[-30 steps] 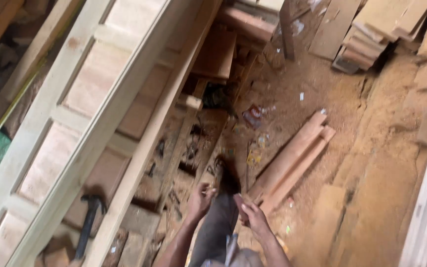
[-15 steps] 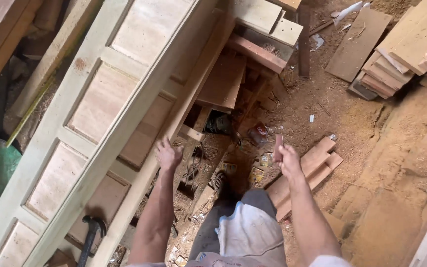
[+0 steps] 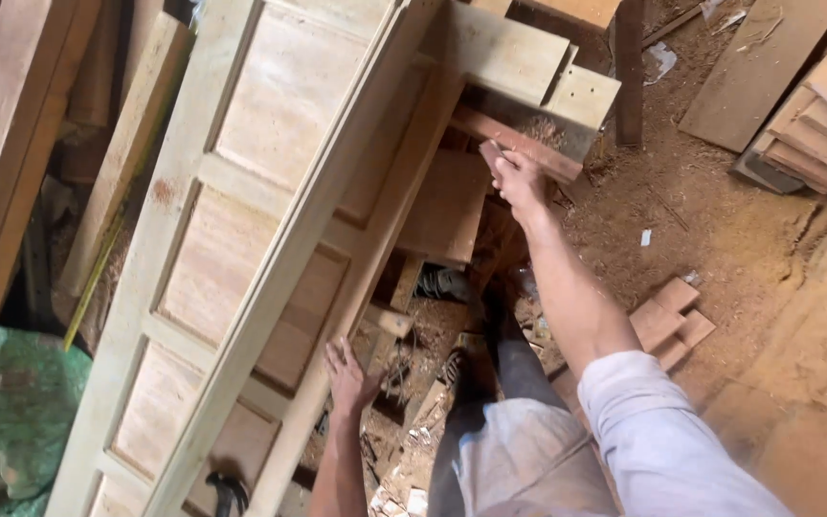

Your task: A person uses a hand saw to cut through a piece of wood in a workshop.

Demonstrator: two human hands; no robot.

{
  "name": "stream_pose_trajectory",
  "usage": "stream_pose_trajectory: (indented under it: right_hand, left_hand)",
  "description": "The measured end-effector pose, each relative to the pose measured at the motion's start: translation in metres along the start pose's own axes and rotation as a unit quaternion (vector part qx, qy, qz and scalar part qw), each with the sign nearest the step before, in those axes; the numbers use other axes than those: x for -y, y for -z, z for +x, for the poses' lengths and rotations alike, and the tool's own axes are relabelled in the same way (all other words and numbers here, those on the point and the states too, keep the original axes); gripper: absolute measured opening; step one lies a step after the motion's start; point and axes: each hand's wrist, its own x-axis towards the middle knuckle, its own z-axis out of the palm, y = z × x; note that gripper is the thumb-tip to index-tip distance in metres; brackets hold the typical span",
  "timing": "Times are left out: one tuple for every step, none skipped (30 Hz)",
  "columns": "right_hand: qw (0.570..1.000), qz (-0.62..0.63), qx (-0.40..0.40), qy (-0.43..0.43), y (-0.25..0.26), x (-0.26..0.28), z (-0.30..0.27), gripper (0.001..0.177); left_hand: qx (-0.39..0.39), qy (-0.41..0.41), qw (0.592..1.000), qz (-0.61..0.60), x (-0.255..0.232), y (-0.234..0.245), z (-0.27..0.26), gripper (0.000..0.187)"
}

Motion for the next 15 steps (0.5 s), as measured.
stream_pose_trajectory:
  right_hand:
    - [1.0, -0.019, -0.008, 0.005, -0.016, 0.014, 0.019, 0.023]
    - [1.0, -0.02, -0.006, -0.005, -0.026, 0.033, 0.029, 0.023]
    - [0.995, -0.096, 0.015, -0.031, -0.036, 0.051, 0.038, 0.019]
    - [0.983, -0.171, 0.037, -0.055, -0.046, 0.069, 0.047, 0.017]
    - [0.982, -0.171, 0.041, -0.064, -0.053, 0.064, 0.062, 0.017]
    - [0.982, -0.18, 0.043, -0.049, -0.061, 0.06, 0.076, 0.014]
    - [0.98, -0.189, 0.045, -0.034, -0.069, 0.057, 0.088, 0.013]
    - [0.98, -0.188, 0.047, -0.037, -0.07, 0.06, 0.092, 0.013]
    - [0.977, -0.202, 0.05, -0.053, -0.07, 0.064, 0.095, 0.013]
    - [0.973, -0.216, 0.05, -0.067, -0.068, 0.068, 0.098, 0.013]
    - [0.973, -0.216, 0.05, -0.069, -0.065, 0.074, 0.097, 0.013]
    - [0.969, -0.218, 0.085, -0.08, -0.063, 0.08, 0.096, 0.015]
    - [0.964, -0.22, 0.12, -0.091, -0.061, 0.086, 0.096, 0.021]
    - [0.963, -0.22, 0.12, -0.095, -0.06, 0.086, 0.098, 0.021]
    - [0.972, -0.164, 0.118, -0.118, -0.058, 0.085, 0.099, 0.024]
  left_hand:
    - [0.013, 0.001, 1.0, -0.01, -0.002, 0.001, 0.005, 0.125]
    - [0.018, 0.008, 1.0, -0.005, -0.005, 0.001, 0.011, 0.125]
    - [0.063, 0.026, 0.998, 0.005, -0.005, 0.001, 0.015, 0.128]
    - [0.106, 0.043, 0.993, 0.015, -0.005, 0.0, 0.019, 0.132]
    - [0.111, 0.05, 0.992, 0.019, -0.003, -0.002, 0.023, 0.132]
    - [0.109, 0.052, 0.993, 0.008, -0.002, -0.002, 0.027, 0.133]
    - [0.107, 0.054, 0.993, -0.002, 0.001, -0.002, 0.029, 0.134]
    - [0.108, 0.058, 0.992, 0.0, 0.001, 0.001, 0.03, 0.134]
    - [0.12, 0.067, 0.99, -0.013, 0.001, 0.004, 0.031, 0.133]
    - [0.133, 0.073, 0.988, -0.028, -0.001, 0.005, 0.033, 0.131]
    - [0.134, 0.074, 0.988, -0.027, 0.004, 0.003, 0.033, 0.131]
    - [0.136, 0.066, 0.988, -0.021, 0.007, 0.001, 0.035, 0.134]
    - [0.138, 0.059, 0.989, -0.016, 0.011, -0.002, 0.037, 0.137]
    - [0.141, 0.061, 0.988, -0.014, 0.011, -0.001, 0.036, 0.137]
    - [0.148, 0.065, 0.986, -0.029, 0.012, -0.001, 0.036, 0.136]
